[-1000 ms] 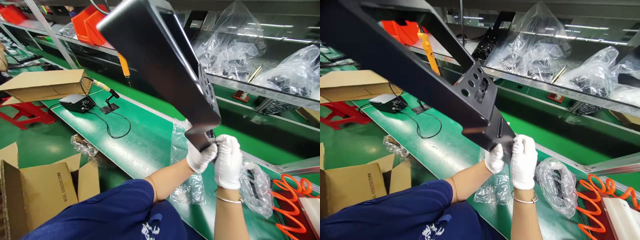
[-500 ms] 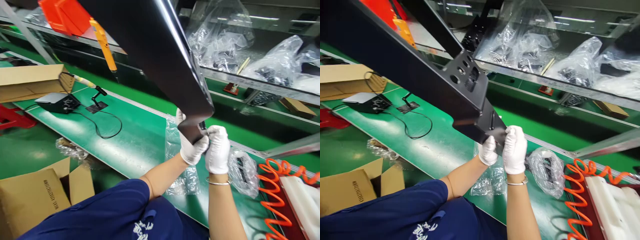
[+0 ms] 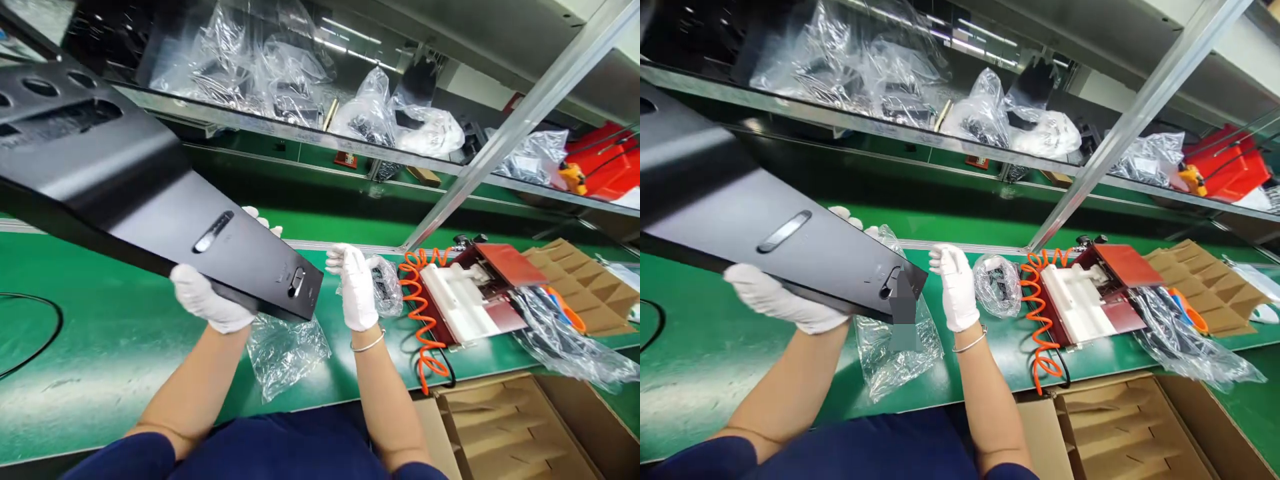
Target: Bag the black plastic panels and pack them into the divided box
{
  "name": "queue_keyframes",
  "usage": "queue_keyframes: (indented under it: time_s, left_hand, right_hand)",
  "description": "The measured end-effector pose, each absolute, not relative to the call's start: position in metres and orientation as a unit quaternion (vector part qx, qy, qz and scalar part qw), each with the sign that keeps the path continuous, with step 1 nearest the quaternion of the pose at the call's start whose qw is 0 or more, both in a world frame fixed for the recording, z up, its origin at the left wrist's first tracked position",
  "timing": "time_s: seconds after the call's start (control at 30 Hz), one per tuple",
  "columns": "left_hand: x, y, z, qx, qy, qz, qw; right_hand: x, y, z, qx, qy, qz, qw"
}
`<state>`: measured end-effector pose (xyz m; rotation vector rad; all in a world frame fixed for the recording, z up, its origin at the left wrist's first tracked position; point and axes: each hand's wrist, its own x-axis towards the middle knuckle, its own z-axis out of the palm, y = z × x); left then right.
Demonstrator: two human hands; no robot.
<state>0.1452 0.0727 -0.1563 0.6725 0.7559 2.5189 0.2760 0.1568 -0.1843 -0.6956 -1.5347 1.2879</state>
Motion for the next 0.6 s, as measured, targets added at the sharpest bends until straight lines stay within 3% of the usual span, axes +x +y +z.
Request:
queue_keyframes:
  time_s: [0.2,0.3,0.4,0.6]
  left_hand:
    - [0.153,0.074,-0.154,0.236,0.252,0.913,0.216]
    - [0.165,0.075,-0.145,0.205,0.246,0.936,0.146]
    - [0.173,0.073,-0.134,0.180,0.256,0.945,0.095]
    - [0.175,0.070,-0.131,0.231,0.244,0.936,0.102]
  right_hand:
    - [0.272,0.106,-0.174,-0.261,-0.765,0.331,0.486]
    - [0.251,0.098,-0.168,-0.265,-0.806,0.244,0.470]
    - [0.237,0.104,-0.164,-0.286,-0.817,0.229,0.446]
    - [0.228,0.114,-0.158,-0.284,-0.825,0.231,0.430]
